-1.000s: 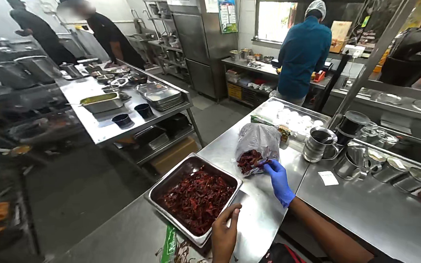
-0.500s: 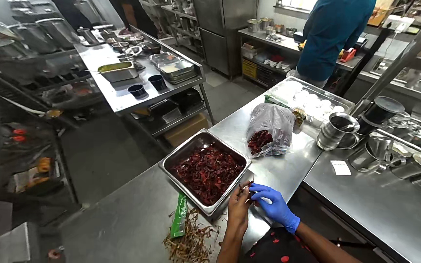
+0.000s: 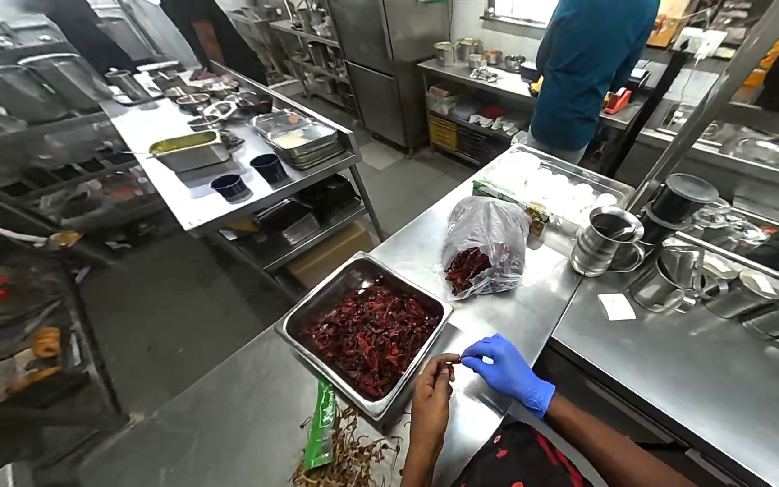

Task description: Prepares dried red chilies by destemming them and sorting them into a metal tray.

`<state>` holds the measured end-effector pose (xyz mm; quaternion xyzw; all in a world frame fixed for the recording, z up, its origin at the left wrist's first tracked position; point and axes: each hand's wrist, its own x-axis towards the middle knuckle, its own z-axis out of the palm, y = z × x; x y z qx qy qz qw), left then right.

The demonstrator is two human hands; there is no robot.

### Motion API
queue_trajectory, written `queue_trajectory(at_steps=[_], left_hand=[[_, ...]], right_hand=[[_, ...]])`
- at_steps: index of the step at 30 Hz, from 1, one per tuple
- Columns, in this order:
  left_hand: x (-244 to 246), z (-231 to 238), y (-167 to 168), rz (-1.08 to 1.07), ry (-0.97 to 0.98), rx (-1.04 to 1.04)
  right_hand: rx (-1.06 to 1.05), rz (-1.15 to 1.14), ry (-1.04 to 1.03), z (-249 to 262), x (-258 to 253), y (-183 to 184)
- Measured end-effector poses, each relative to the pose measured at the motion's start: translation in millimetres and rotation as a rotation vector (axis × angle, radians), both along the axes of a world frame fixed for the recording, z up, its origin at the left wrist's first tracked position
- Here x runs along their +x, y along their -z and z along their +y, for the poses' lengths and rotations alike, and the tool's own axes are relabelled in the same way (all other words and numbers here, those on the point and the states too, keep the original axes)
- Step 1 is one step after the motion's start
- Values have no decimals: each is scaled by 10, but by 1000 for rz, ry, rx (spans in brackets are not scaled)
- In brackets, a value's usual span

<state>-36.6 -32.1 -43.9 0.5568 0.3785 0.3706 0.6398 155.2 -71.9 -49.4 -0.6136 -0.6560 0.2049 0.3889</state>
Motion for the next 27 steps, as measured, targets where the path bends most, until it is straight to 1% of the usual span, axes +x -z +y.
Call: queue_trajectory(at_steps=[3, 5, 6, 8, 10, 11, 13, 16, 19, 20, 21, 22, 23, 24, 26, 27], left_hand=[[-28, -1, 12, 181, -31, 128], [-20, -5, 37, 194, -85, 156], [-27, 0, 36, 183, -98, 166], [-36, 3, 11, 157, -115, 200], [-32, 7, -18, 174, -129, 281], [-32, 6, -18, 201, -129, 341], [-22, -3, 20, 279, -127, 469], [6, -38, 69, 368, -156, 554], [23, -65, 71, 407, -205, 591], [35, -83, 54, 382, -229, 588], [54, -105, 28, 311, -256, 554], [75, -122, -21, 186, -284, 479], [94, -124, -99, 31, -313, 372], [109, -106, -185, -99, -343, 263], [120, -50, -292, -269, -413, 51], [108, -25, -308, -331, -439, -74]], right_hand=[[-45, -91, -48, 5, -27, -30], [-143, -77, -85, 17, -47, -54], [-214, -2, -104, 22, -54, -58], [-335, 283, -144, -1, -69, -61], [-364, 619, -199, -32, -110, -67], [-375, 744, -204, -38, -141, -85], [-432, 867, -113, -10, -203, -104], [-521, 884, -14, 57, -237, -77], [-516, 754, 11, 104, -239, -31], [-492, 746, 7, 114, -254, -25], [-454, 774, -4, 118, -281, -36], [-410, 856, -20, 120, -328, -68], [-359, 999, -37, 125, -404, -116], [-311, 1191, -55, 132, -504, -182], [-230, 1612, -100, 143, -686, -373], [-198, 1725, -120, 157, -724, -460]])
